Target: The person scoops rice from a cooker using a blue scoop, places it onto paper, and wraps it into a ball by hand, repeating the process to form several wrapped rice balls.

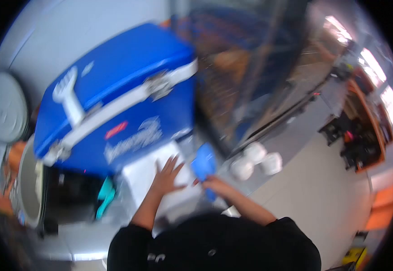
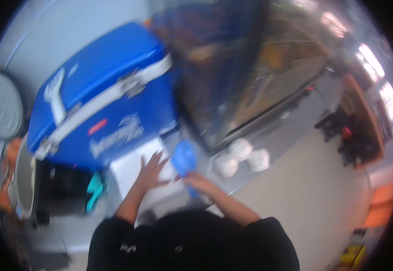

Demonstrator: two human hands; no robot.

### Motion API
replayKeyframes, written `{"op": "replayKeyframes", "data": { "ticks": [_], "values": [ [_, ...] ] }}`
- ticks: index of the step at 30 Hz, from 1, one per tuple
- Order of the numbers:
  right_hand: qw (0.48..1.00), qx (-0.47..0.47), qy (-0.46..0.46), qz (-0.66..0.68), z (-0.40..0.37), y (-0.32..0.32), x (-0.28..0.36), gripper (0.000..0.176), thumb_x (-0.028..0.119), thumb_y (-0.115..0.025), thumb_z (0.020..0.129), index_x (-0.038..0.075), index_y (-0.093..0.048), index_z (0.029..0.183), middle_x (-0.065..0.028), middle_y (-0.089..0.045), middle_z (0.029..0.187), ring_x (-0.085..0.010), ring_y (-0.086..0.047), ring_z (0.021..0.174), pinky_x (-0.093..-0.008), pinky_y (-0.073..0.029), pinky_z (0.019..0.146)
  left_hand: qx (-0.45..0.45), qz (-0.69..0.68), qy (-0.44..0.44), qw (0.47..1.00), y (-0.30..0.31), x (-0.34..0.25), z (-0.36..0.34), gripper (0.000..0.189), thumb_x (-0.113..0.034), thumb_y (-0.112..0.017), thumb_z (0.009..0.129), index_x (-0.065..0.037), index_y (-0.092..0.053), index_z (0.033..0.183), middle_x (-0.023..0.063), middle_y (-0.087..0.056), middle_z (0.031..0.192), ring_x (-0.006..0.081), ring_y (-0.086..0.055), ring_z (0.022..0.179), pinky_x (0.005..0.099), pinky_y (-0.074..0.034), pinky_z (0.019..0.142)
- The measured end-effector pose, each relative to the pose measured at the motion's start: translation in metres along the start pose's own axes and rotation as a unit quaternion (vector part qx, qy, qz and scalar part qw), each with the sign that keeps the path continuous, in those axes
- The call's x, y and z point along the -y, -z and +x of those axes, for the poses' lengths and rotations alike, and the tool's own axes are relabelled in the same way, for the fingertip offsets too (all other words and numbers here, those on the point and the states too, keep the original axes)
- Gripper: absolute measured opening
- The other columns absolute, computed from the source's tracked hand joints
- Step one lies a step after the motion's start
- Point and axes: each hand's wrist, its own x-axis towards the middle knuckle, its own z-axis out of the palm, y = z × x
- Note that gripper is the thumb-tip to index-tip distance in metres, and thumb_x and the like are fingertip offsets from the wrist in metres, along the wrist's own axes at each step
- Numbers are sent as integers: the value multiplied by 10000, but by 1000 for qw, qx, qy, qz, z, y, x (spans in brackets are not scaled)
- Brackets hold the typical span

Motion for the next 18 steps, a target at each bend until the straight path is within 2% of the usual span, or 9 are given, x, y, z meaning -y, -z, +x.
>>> {"op": "replayKeyframes", "data": {
  "ticks": [2, 3, 4, 5, 6, 8, 12, 15, 18],
  "values": [
    [999, 4, 51, 19, 6, -17, 9, 315, 159, -555, 761, 51, -660, 1038, -56, -615, 940, -162, -564, 830, -294, -474, 741, -37, -26, 0, 999, 3, -8, 2, 913, -629, -680, 677, -141, -417, 1402, 133, -227, 1545, 326, -198, 1429, 734, -74, 1042],
    [996, 26, 68, 45, 45, -34, -30, 350, 259, -572, 821, 3, -676, 1035, -125, -627, 999, -239, -590, 902, -353, -483, 805, 3, 8, -4, 1000, -10, 6, 2, 887, -618, -698, 661, -152, -456, 1375, 131, -280, 1525, 333, -207, 1424, 734, -62, 1045],
    [998, 48, 34, 4, 32, -44, 3, 387, 315, -603, 863, 49, -595, 1144, -73, -624, 965, -132, -571, 841, -286, -485, 740, 34, -3, 3, 999, -7, 2, 5, 825, -588, -695, 684, -158, -484, 1356, 120, -321, 1507, 332, -217, 1420, 736, -50, 1047],
    [993, 80, -11, 92, 16, -63, 38, 413, 383, -583, 903, 54, -576, 1152, -67, -623, 973, -114, -569, 830, -271, -482, 728, 19, -111, -26, 993, -24, 23, 2, 830, -546, -695, 687, -156, -453, 1378, 93, -331, 1502, 343, -223, 1415, 741, -58, 1045],
    [982, 78, 56, 165, 21, -84, 34, 393, 398, -548, 939, 58, -599, 1129, -55, -626, 988, -118, -564, 851, -271, -471, 766, 3, -83, -26, 996, -31, 29, -1, 831, -531, -699, 682, -155, -449, 1380, 97, -328, 1502, 346, -224, 1414, 742, -63, 1043],
    [982, 17, 157, 102, 47, -107, 10, 397, 371, -514, 967, 33, -598, 1156, -71, -632, 1051, -144, -562, 946, -289, -454, 840, -30, -23, -18, 999, -39, 28, 2, 833, -500, -707, 673, -153, -441, 1382, 106, -323, 1501, 352, -225, 1412, 742, -73, 1040],
    [984, -122, 122, 44, 61, -106, -30, 435, 327, -504, 968, 0, -533, 1253, -118, -607, 1166, -223, -530, 1120, -349, -401, 979, -65, 24, -35, 997, -51, 32, 5, 843, -440, -722, 654, -148, -425, 1387, 124, -312, 1501, 365, -227, 1409, 743, -93, 1034],
    [956, -235, 170, -34, 37, -92, -37, 378, 289, -519, 959, 20, -558, 1222, -132, -605, 1160, -240, -551, 1101, -357, -398, 991, -3, -29, -21, 999, 5, 3, 10, 797, -338, -723, 664, -138, -430, 1378, 143, -288, 1507, 357, -211, 1417, 738, -97, 1033],
    [959, -219, 166, -76, 22, -72, -48, 285, 267, -523, 962, 32, -561, 1117, -125, -604, 1052, -244, -569, 1002, -363, -433, 925, 85, -125, 12, 988, 18, 11, 18, 735, -232, -684, 695, -128, -428, 1377, 127, -290, 1508, 290, -203, 1429, 725, -82, 1046]
  ]
}}
